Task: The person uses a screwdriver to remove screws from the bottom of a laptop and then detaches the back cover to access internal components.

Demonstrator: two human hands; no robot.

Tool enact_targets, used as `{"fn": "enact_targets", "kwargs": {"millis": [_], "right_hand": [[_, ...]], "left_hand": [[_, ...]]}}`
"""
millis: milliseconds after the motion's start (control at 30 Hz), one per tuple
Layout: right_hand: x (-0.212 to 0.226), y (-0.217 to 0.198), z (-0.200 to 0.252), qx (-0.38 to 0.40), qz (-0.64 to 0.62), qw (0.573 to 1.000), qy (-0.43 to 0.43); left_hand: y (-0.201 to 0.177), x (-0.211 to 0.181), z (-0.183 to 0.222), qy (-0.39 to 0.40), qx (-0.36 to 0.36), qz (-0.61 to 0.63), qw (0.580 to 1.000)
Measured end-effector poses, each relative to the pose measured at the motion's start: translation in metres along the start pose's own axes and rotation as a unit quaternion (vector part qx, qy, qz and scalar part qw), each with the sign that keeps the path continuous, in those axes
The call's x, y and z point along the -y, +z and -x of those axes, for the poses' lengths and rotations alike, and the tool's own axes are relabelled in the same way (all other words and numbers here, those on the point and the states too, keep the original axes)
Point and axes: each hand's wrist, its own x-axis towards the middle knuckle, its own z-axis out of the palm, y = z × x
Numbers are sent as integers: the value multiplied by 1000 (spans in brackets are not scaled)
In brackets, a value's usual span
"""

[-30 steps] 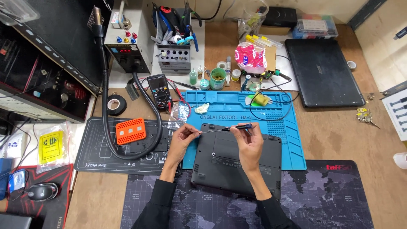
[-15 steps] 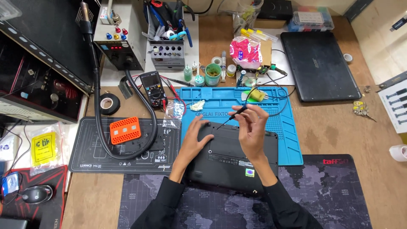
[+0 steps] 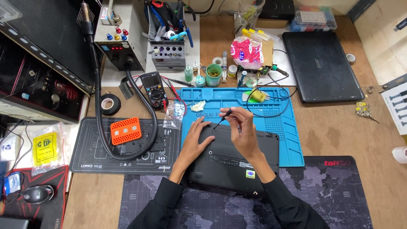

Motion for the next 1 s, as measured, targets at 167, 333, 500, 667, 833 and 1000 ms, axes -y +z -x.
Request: {"fn": "enact_targets", "kwargs": {"millis": [167, 333, 500, 667, 833, 1000], "right_hand": [[-5, 3, 0, 13, 6, 1000, -3], [-20, 4, 4, 18, 46, 999, -9], [1, 2, -11, 6, 43, 998, -46], [-14, 4, -5, -11, 31, 999, -21], [-10, 6, -13, -17, 53, 997, -60], [-32, 11, -1, -47, 49, 997, -31]], "left_hand": [[-2, -5, -1, -6, 3, -5, 1000], [-3, -6, 0, -9, -2, -2, 1000], [-5, -13, 0, -7, -2, 6, 1000], [-3, -9, 1, -9, -3, 2, 1000], [-4, -10, 0, -10, -5, 3, 1000], [-1, -5, -1, -6, -9, 0, 1000]]}}
